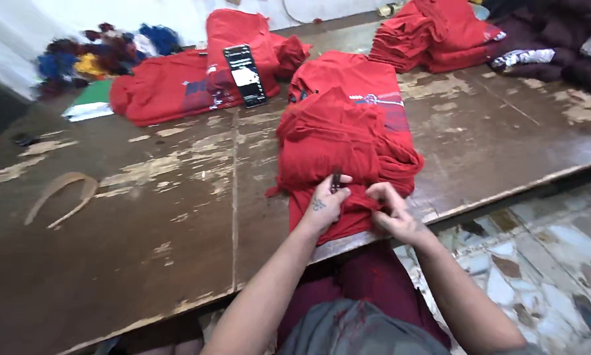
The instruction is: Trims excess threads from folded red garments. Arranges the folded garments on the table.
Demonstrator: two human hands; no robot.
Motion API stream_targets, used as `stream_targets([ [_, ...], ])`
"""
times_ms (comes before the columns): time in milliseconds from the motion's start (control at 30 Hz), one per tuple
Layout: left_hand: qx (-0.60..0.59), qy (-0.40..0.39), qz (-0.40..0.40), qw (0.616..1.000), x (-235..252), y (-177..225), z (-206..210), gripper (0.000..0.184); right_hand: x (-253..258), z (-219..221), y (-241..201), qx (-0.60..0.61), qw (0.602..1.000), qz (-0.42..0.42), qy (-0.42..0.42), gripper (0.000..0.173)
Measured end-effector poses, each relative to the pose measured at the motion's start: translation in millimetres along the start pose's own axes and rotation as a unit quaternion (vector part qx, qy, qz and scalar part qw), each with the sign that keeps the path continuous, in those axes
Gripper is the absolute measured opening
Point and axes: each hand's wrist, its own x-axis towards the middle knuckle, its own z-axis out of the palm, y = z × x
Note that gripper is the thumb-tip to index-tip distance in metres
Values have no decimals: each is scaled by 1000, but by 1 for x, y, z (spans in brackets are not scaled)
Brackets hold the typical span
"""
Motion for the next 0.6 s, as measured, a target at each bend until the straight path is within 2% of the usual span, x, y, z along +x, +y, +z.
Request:
stream_targets([
  [67,-14,10,-2,1000,-1,1,3,24,2,11,0,-181,982,-33,32,34],
  [133,-10,13,4,1000,-3,0,4,21,0,10,1,-260,962,-58,58,24],
  [267,29,-14,39,999,-4,-6,3,21,-29,-37,-12,-199,980,-26,3,18],
  [367,38,-23,55,997,-1,-11,4,20,-37,-52,-14,-210,977,2,-33,19],
  [400,32,-20,56,998,0,-12,4,19,-36,-50,-17,-218,975,30,-39,22],
  [467,20,-12,55,998,1,-12,4,18,-28,-39,-23,-229,970,77,-34,41],
  [500,15,-9,57,998,0,-12,4,18,-24,-30,-21,-233,970,72,-17,48],
  [533,10,-9,61,998,-1,-13,5,18,-20,-18,-16,-237,970,46,6,47],
  [600,19,-18,71,997,-4,-13,3,19,-13,-1,-4,-257,966,-20,37,28],
])
